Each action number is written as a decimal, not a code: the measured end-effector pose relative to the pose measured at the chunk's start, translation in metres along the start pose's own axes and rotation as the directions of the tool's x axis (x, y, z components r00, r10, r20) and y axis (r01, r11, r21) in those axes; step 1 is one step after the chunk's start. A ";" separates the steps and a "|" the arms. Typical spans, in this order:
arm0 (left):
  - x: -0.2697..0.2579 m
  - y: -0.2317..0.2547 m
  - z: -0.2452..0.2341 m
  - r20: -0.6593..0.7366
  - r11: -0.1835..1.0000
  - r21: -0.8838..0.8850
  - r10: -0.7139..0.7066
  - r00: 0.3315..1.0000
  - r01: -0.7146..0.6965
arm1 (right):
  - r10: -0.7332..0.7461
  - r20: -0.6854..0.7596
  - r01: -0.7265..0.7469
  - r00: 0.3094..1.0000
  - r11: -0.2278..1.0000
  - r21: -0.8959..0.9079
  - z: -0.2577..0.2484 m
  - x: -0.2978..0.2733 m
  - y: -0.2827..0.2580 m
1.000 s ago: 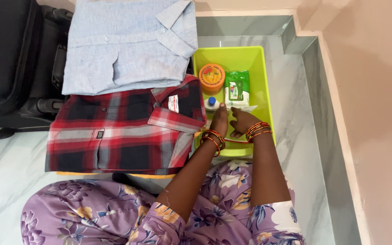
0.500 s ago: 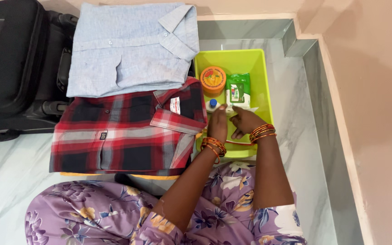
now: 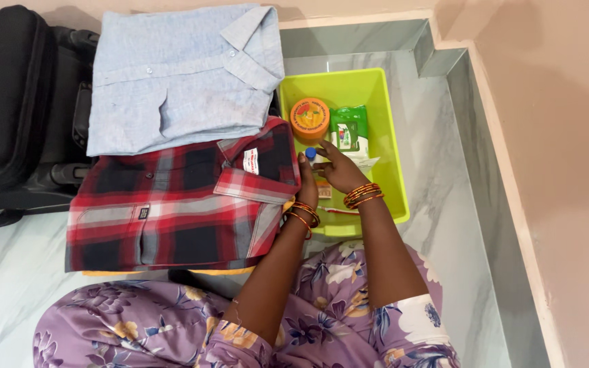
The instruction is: The person sits on the floor and repeatedly picks up, folds, and restacks two shirts while also handling small toiletry items from a green plastic bin. The person adjusts the pile of clothes and the contents of the bin multiple times without placing items into the suitcase.
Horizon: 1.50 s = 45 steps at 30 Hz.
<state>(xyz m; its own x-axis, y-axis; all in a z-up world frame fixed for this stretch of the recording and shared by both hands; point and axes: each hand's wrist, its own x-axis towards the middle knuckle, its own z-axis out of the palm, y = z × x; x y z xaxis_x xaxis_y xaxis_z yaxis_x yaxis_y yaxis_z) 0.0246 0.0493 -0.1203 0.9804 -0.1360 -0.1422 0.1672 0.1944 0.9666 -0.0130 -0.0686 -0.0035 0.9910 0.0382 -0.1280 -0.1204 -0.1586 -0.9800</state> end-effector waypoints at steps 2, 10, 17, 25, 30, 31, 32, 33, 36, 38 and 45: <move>0.006 -0.011 -0.002 0.049 1.000 -0.027 0.012 0.999 -0.011 | -0.055 0.007 0.055 0.998 0.998 -0.015 -0.001 0.004 0.005; -0.007 0.008 -0.001 0.024 0.989 0.149 0.004 1.000 -0.008 | 0.000 -0.009 0.000 1.000 1.000 0.001 -0.008 -0.005 -0.013; -0.036 0.019 -0.012 0.235 0.281 0.941 -0.141 0.962 -0.189 | 0.312 0.135 -0.297 0.940 0.947 -0.121 -0.041 -0.019 -0.003; 0.002 0.003 0.004 0.295 -0.226 0.838 -0.579 0.760 -0.497 | 0.244 0.293 0.038 0.925 0.705 -0.708 -0.014 0.006 0.072; 0.012 -0.018 0.003 0.328 -0.393 0.415 -0.777 0.537 -0.821 | 0.394 0.236 -0.098 0.888 0.665 -0.741 -0.012 0.002 0.070; 0.013 -0.022 0.003 0.314 -0.386 0.422 -0.786 0.532 -0.820 | 0.429 0.230 -0.118 0.873 0.646 -0.754 -0.012 0.001 0.067; 0.015 -0.026 0.002 0.300 -0.381 0.431 -0.794 0.528 -0.818 | 0.462 0.226 -0.135 0.858 0.626 -0.768 -0.010 0.000 0.063; 0.016 -0.029 0.002 0.276 -0.364 0.569 -0.760 0.589 -0.737 | 0.474 0.221 -0.133 0.852 0.605 -0.785 -0.009 -0.002 0.059; 0.021 -0.037 0.001 0.225 -0.324 0.733 -0.714 0.662 -0.598 | 0.485 0.222 -0.105 0.846 0.560 -0.822 -0.007 -0.003 0.049; 0.022 -0.041 0.001 0.273 -0.359 0.571 -0.766 0.583 -0.738 | 0.464 0.237 -0.072 0.853 0.555 -0.829 -0.008 -0.004 0.047; 0.009 -0.014 0.006 0.052 -0.148 0.971 -0.638 0.768 -0.188 | 0.506 0.213 -0.122 0.836 0.549 -0.827 -0.011 -0.005 0.047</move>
<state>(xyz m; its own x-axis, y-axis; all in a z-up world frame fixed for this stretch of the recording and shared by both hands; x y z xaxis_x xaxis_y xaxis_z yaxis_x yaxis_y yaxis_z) 0.0306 0.0396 -0.1336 0.6411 -0.2787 -0.7151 -0.3101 -0.9464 0.0909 -0.0225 -0.0876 -0.0476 0.7553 0.1614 -0.6352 -0.1393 -0.9075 -0.3963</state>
